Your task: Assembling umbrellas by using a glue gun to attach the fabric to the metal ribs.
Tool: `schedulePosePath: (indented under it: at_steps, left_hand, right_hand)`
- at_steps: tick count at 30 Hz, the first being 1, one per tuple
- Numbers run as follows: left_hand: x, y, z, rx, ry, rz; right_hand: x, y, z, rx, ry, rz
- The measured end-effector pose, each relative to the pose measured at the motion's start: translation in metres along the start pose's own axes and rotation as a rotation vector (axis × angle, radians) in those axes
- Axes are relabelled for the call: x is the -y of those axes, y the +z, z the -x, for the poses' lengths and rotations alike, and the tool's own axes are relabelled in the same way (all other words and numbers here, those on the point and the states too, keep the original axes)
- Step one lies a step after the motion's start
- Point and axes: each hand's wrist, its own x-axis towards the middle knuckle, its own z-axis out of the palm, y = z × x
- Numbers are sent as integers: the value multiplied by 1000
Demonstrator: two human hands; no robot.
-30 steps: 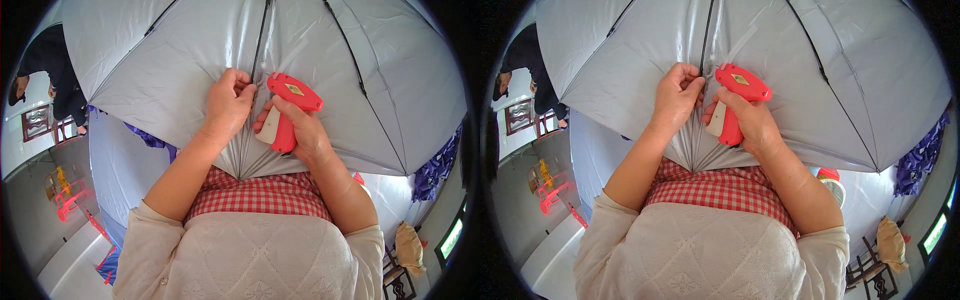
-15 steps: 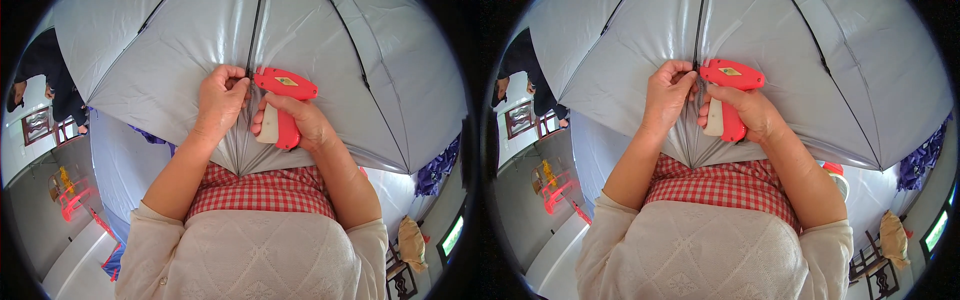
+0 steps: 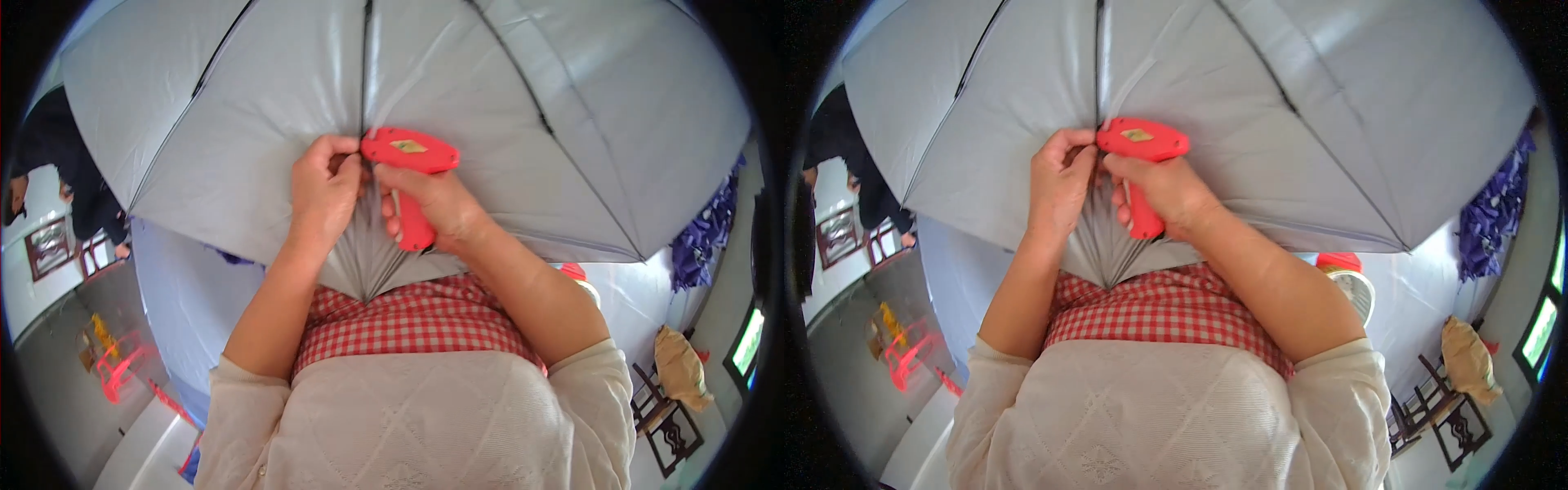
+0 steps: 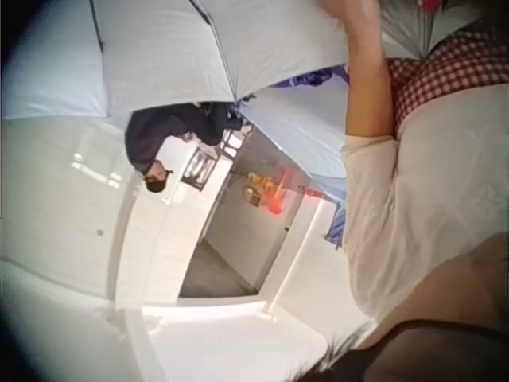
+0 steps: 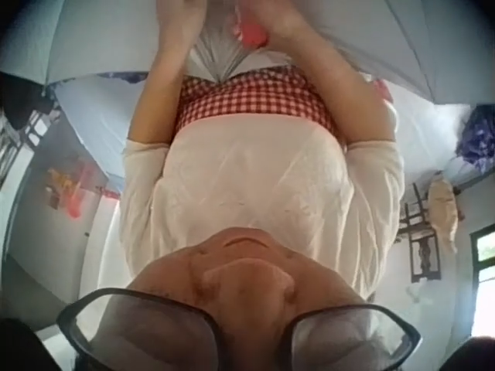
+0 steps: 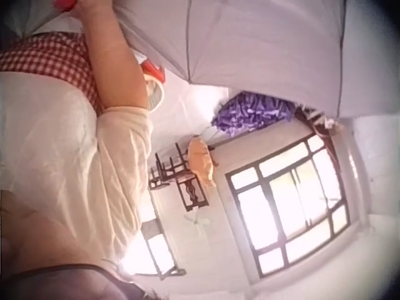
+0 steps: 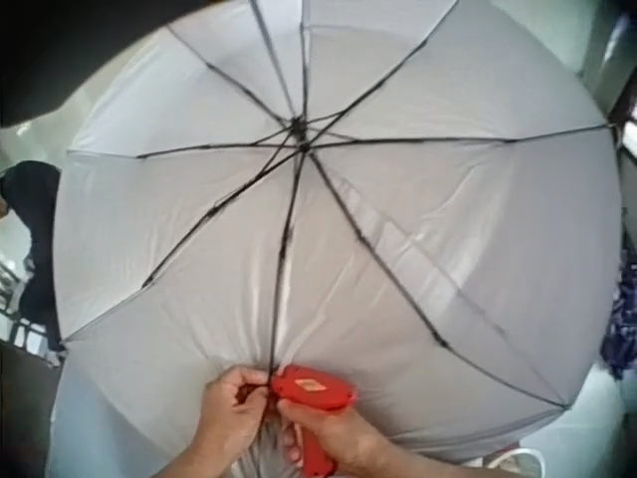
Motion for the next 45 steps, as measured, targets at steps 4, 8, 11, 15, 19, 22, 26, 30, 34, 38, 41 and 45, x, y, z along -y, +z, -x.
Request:
schedulePosePath:
  at_steps: [4, 8, 11, 15, 19, 22, 26, 30, 34, 38, 41, 45]
  left_hand:
    - [0, -23, -10, -49, 90, -364]
    - [-45, -95, -52, -151, 388, -1189]
    - [-57, -138, -87, -407, 490, -1607]
    - [-58, -56, -108, -273, 650, -987]
    - [-65, 4, -103, -69, 572, -887]
    - [-59, 11, -102, -32, 582, -816]
    - [-54, 21, -96, 72, 383, -452]
    - [-51, 30, -94, 93, 323, -374]
    - [-49, 33, -93, 103, 326, -326]
    - [-46, 33, -94, 111, 354, -301]
    - [-50, 33, -91, 137, 296, -262]
    - [-52, 32, -89, 160, 231, -225]
  right_hand:
    - [13, -1, 6, -8, 10, 90]
    - [70, -6, 36, -92, -49, 191]
    - [83, -12, 31, -154, -116, 222]
    - [77, -5, -3, -211, -232, 182]
    - [91, -16, -39, -175, -412, 118]
    - [112, -21, -53, -160, -519, 85]
    - [120, -22, -54, -212, -473, 103]
    - [114, -22, -48, -155, -395, 114]
    - [110, -24, -47, -148, -388, 111]
    - [113, -27, -49, -159, -365, 123]
    - [120, -33, -46, -46, -314, 75]
    - [127, -35, -51, 14, -255, 109]
